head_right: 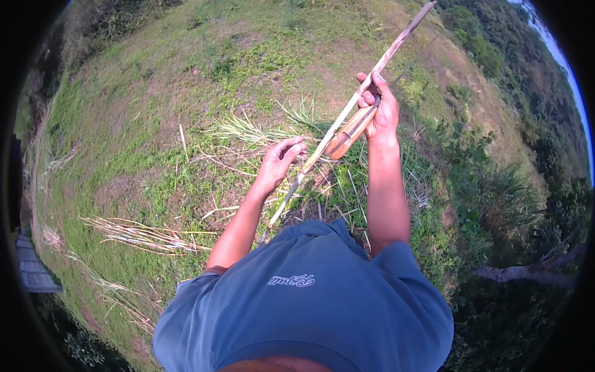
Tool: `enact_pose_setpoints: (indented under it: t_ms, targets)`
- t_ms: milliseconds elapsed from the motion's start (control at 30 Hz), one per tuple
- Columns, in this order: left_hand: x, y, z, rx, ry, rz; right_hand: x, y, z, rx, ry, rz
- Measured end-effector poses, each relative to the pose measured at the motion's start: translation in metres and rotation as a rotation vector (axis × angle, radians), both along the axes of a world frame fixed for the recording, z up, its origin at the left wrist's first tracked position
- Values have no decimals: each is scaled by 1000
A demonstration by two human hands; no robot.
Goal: The person uses a machete to strip the outer layers and cut long bamboo poles into smaller sections. The person holds the bamboo with one hand and uses the machete with the other to peel and chop the material, leaving processed pieces on the ground.
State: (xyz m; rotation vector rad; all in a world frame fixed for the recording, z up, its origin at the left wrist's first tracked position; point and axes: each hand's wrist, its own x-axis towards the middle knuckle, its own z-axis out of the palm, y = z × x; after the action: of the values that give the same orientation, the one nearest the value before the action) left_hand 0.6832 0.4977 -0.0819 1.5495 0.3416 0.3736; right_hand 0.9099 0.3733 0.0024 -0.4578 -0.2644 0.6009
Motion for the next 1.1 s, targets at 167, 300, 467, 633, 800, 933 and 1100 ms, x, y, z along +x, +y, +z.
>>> enact_pose_setpoints:
  t_ms: [167, 300, 467, 633, 800, 933, 1100]
  targets:
    - [60, -28, 48, -46, -104, -140, -6, 1, 16, -303, -155, -46]
    - [69, -28, 38, -42, -140, -207, 32, -19, 19, -528, -293, -267]
    - [73, -41, 44, -80, -81, -327, 113, -37, 78, -418, -480, -393]
    - [91, -53, 60, -150, -89, -452, 173, -57, 131, -364, -544, -404]
    - [153, -70, 101, -102, -118, -409, 163, -79, 141, -460, -722, -450]
    - [223, -76, 131, -127, -198, -368, 167, -77, 134, -490, -683, -412]
    - [254, -88, 132, -431, -237, -548, 183, -97, 125, -346, -524, -303]
